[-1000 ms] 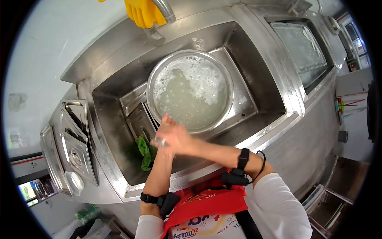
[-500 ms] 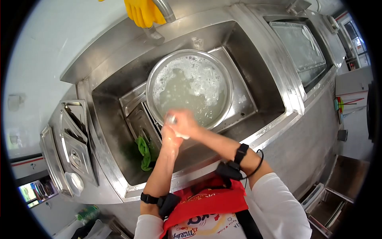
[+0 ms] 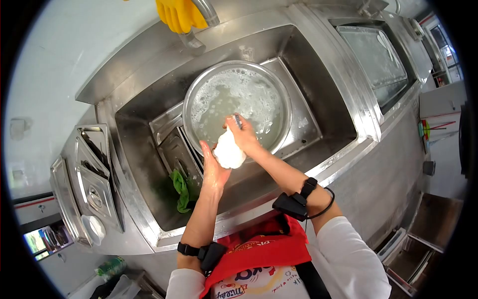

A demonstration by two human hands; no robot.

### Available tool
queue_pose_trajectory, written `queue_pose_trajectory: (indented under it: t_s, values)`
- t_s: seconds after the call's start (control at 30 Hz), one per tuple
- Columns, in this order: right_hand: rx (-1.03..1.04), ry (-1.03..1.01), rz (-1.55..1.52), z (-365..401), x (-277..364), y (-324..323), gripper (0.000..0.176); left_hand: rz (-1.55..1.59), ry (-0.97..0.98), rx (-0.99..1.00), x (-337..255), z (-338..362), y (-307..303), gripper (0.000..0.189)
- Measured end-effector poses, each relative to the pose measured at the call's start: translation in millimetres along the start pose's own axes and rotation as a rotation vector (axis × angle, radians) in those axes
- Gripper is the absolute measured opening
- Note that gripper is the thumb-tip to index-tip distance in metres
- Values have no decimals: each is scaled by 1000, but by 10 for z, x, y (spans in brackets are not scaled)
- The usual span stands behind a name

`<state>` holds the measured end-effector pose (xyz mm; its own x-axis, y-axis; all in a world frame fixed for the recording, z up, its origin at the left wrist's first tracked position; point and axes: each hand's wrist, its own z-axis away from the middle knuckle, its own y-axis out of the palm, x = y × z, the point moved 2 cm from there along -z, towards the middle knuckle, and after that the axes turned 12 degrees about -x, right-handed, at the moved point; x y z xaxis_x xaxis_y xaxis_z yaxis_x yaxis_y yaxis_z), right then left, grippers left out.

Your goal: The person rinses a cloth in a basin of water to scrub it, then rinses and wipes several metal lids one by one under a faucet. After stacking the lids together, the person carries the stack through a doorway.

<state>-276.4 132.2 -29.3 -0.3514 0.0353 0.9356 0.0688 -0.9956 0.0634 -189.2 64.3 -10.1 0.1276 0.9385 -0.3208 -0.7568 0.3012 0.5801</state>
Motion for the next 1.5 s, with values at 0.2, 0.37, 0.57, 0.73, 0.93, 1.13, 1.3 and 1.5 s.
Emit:
queue_pose_trajectory:
  t_s: [0.2, 0.37, 0.57, 0.73, 0.93, 1.13, 1.3, 1.5]
  values:
    - [377, -776, 303, 799, 374, 130, 9, 67, 27, 409, -5, -322, -128, 27]
    - [153, -871, 472, 313, 265, 139, 9, -15, 36, -263, 74, -4, 208, 34]
    - [370, -1115, 422, 955, 496, 202, 16, 203, 15, 180, 87, -381, -288, 20]
    - [-21, -656, 590, 154, 351, 57, 13, -100, 65, -164, 83, -67, 78, 28]
    - [310, -996, 366, 741, 414, 79, 9, 111, 46, 247, 119, -454, -415, 29]
    - [161, -798, 463, 414, 513, 15, 5, -187, 156, -161, 161, -117, 54, 34]
    - [250, -1037, 407, 650, 466, 53, 16, -26, 199, 118, 188, -350, -159, 28]
    - [143, -884, 348, 624, 523, 40, 15, -16, 87, 289, 129, -359, -134, 27]
